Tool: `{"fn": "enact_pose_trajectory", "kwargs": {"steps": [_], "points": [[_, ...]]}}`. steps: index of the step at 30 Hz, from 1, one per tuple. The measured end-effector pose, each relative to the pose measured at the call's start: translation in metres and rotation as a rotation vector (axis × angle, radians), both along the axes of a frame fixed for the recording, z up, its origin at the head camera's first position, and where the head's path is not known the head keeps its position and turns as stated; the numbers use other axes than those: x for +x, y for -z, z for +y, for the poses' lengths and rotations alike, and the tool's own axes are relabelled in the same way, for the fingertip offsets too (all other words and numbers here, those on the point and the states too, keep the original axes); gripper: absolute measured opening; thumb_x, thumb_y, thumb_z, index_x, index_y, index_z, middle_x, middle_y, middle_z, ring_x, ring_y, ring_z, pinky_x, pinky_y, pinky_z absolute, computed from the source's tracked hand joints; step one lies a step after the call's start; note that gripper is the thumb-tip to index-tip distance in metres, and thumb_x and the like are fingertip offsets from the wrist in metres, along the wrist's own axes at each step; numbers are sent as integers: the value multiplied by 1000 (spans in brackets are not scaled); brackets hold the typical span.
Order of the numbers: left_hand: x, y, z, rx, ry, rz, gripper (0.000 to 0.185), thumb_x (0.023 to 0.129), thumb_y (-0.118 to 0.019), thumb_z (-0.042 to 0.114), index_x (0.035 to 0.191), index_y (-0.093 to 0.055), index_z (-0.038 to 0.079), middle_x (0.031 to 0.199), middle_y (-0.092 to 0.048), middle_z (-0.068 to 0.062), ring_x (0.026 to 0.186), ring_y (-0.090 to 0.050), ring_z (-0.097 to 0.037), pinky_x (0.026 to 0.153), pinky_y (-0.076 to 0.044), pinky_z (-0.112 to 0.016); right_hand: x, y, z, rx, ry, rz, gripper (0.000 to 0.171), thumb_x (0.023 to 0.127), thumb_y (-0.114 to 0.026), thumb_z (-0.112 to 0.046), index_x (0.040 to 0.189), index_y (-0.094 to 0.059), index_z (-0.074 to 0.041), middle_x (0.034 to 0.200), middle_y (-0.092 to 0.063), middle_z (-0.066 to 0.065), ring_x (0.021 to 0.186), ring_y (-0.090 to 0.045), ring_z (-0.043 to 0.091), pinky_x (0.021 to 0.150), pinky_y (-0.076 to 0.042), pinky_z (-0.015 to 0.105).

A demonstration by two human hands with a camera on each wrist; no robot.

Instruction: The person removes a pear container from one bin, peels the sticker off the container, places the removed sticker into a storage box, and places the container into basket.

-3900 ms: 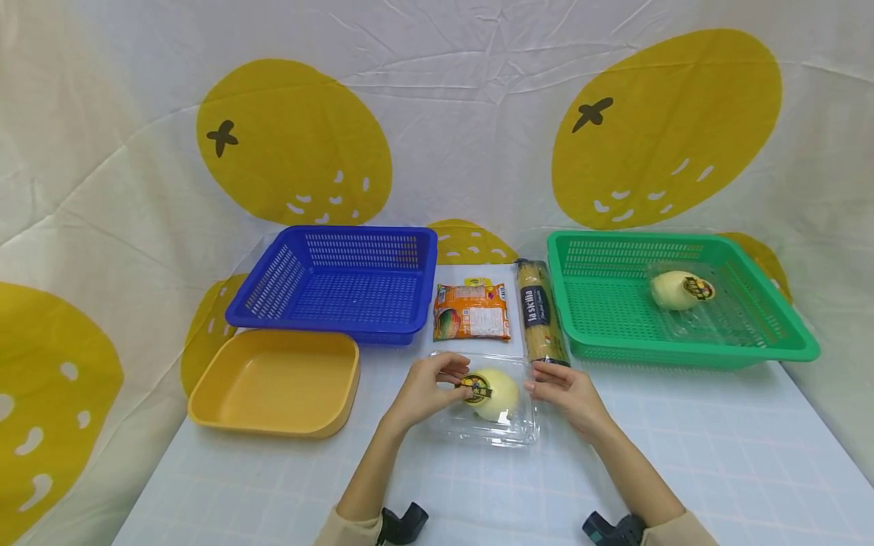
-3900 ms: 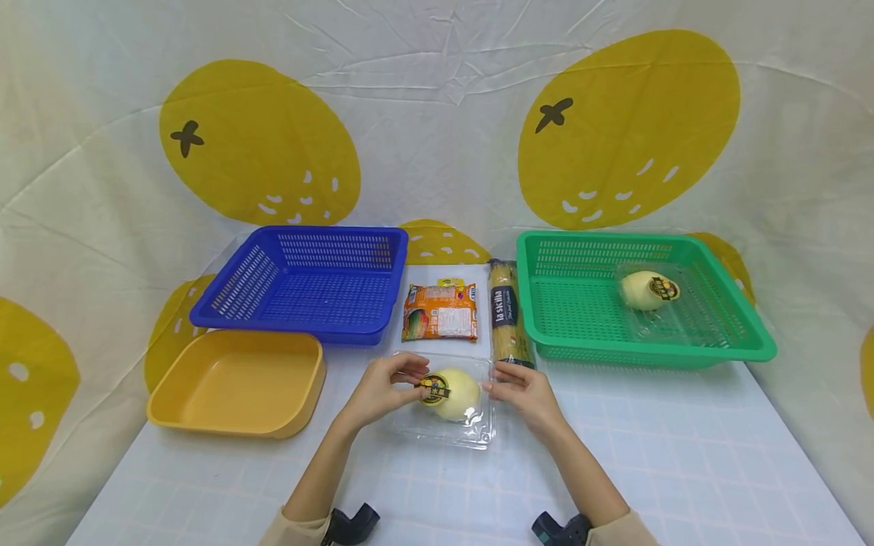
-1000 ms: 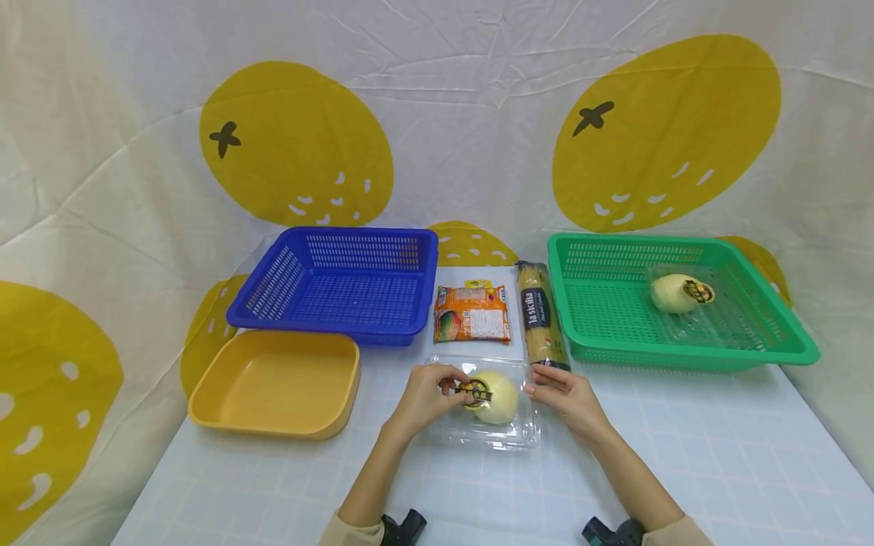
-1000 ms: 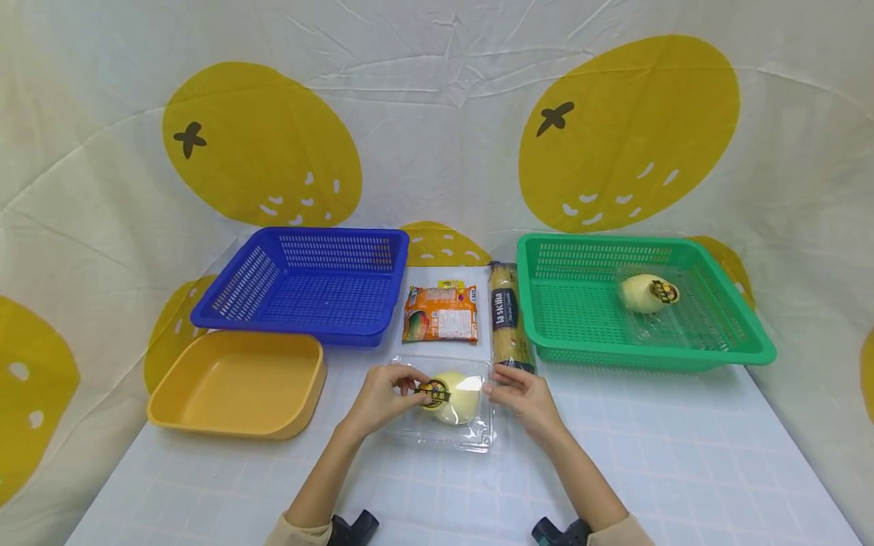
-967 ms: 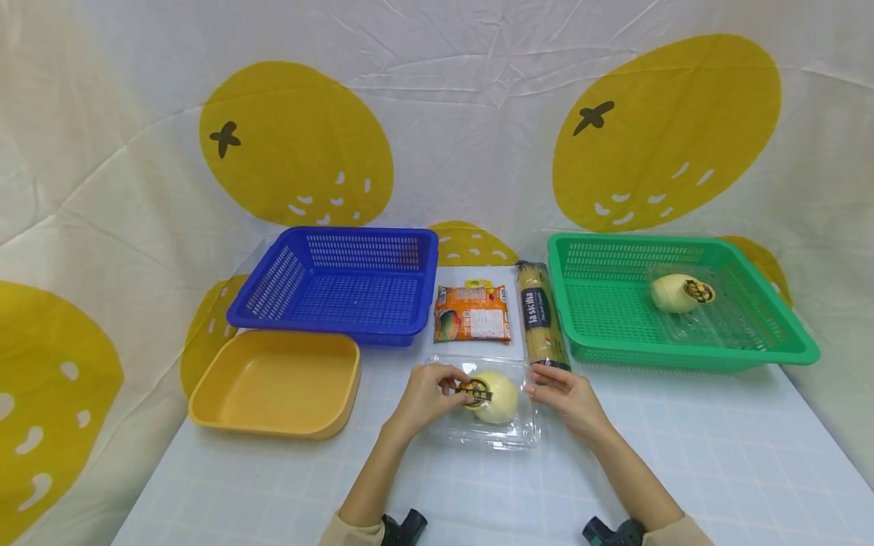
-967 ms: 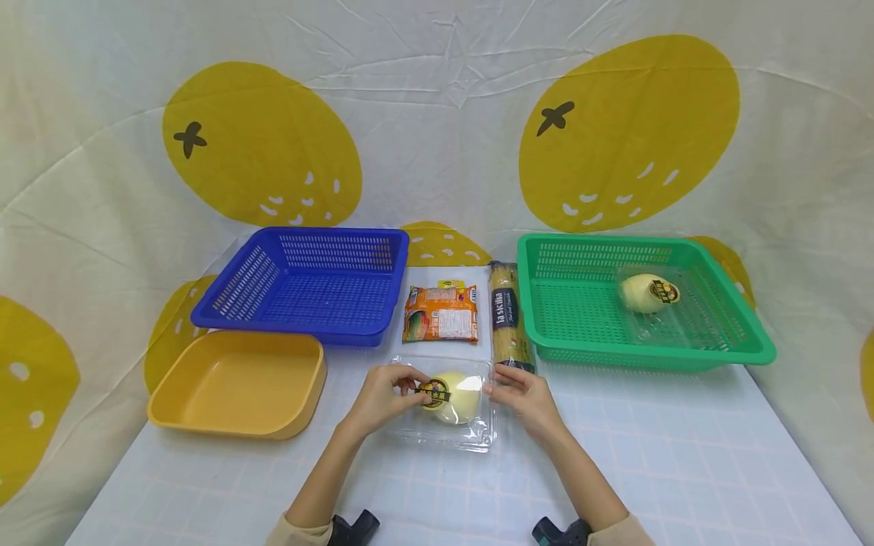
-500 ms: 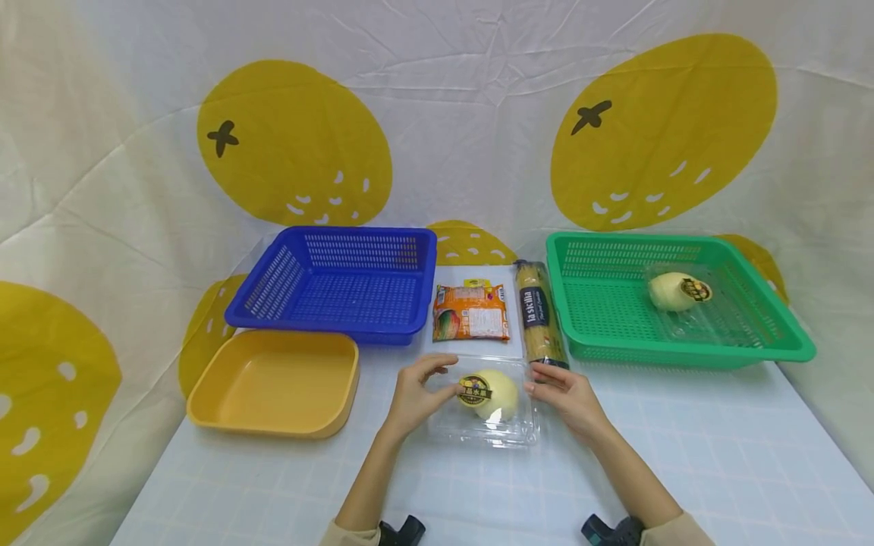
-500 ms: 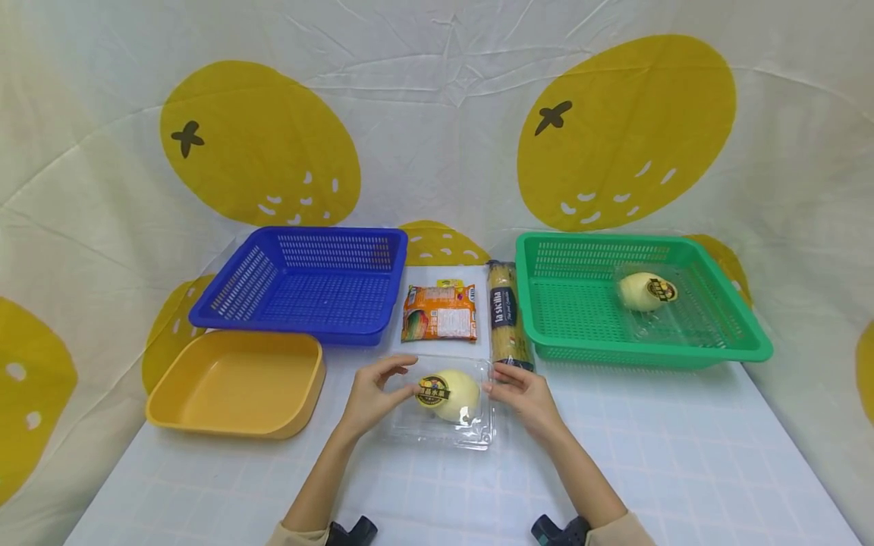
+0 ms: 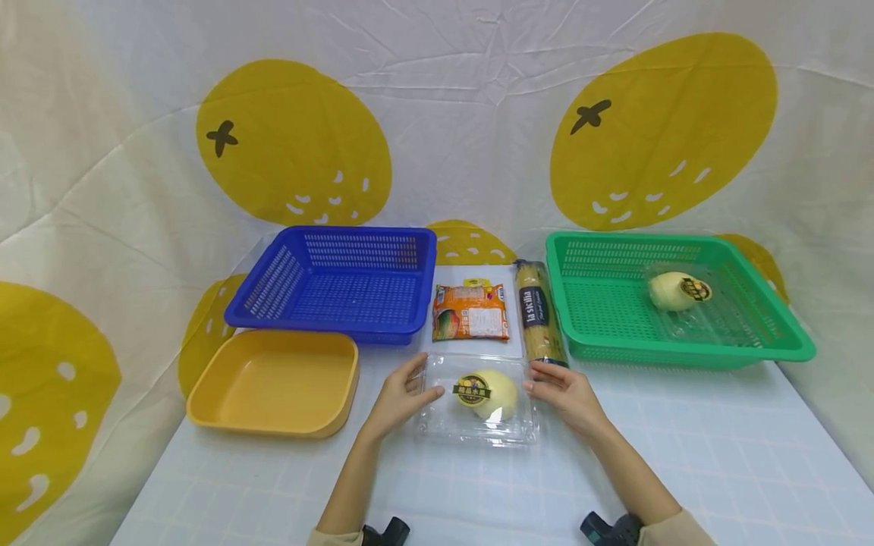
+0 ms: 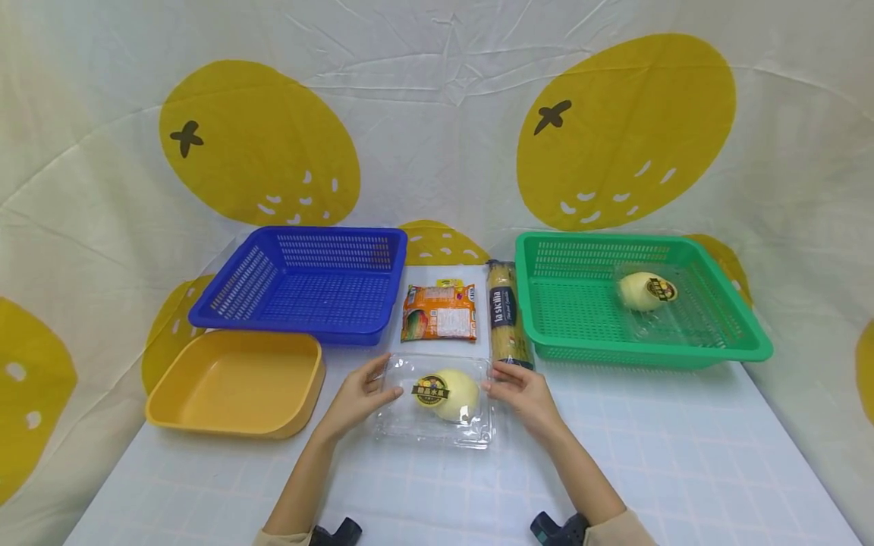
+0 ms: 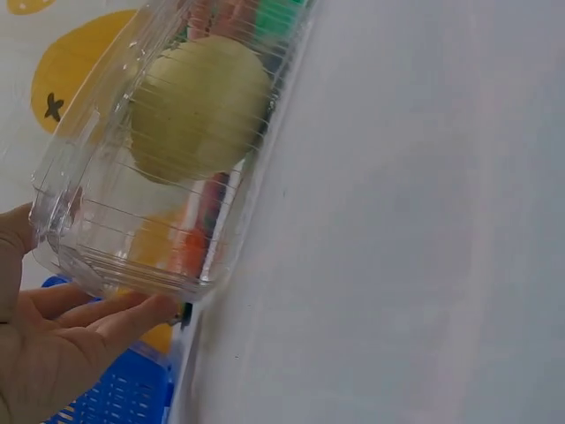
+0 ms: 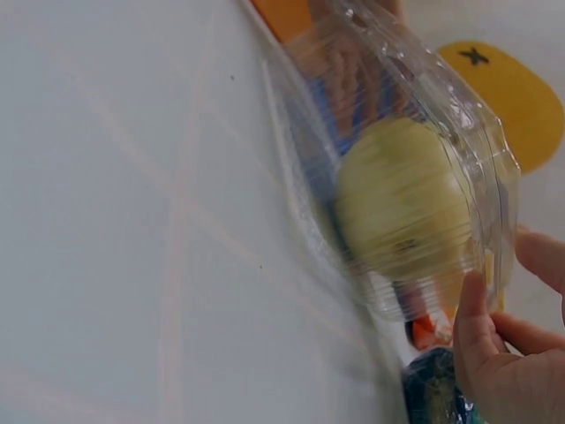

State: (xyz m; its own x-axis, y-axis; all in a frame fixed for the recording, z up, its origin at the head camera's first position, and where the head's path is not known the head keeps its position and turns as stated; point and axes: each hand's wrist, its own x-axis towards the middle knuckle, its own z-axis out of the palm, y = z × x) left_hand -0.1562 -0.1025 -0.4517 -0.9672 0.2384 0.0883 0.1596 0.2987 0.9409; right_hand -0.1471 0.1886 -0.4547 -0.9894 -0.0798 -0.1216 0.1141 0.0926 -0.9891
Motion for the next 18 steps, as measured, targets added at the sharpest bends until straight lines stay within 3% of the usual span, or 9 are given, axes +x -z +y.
{"fn": "enact_pose_trajectory", "kwargs": {"steps": [2, 6, 9, 14, 18], "points": [[3, -6, 1, 23, -9, -36, 65, 83, -70, 8, 135, -38, -13, 134, -42, -34, 122, -44, -47, 98, -41, -49, -2, 0, 0, 12, -6, 11, 53, 84, -66, -2, 129, -45, 14, 119, -56, 29, 86, -62, 0, 81, -53, 20], [9, -22, 3, 56, -32, -40, 62, 83, -68, 3, 133, -38, -17, 131, -43, -36, 120, -45, -48, 98, -41, -50, -7, 0, 0, 27, -16, 34, 53, 85, -66, -3, 131, -44, 13, 123, -54, 31, 89, -63, 2, 82, -52, 19], [8, -22, 3, 75, -42, -38, 61, 83, -68, 3, 132, -39, -17, 130, -44, -36, 120, -45, -48, 97, -41, -50, -11, -2, -1, 110, -17, 117, 51, 84, -68, -4, 128, -47, 12, 122, -55, 30, 96, -64, 12, 85, -52, 22], [-1, 1, 0, 98, -63, -48, 65, 81, -72, 8, 135, -41, -11, 132, -45, -33, 121, -46, -46, 98, -42, -49, -12, -11, -8, 355, 0, 418, 45, 78, -75, -6, 118, -59, 8, 119, -60, 23, 110, -57, 37, 95, -47, 44], [-5, 14, -3, 114, -82, -58, 68, 79, -75, 14, 136, -43, -5, 134, -46, -29, 122, -46, -43, 98, -42, -46, -11, -19, -21, 408, -51, 549, 41, 75, -78, -9, 113, -66, 2, 119, -62, 19, 114, -55, 38, 97, -42, 54]]}}
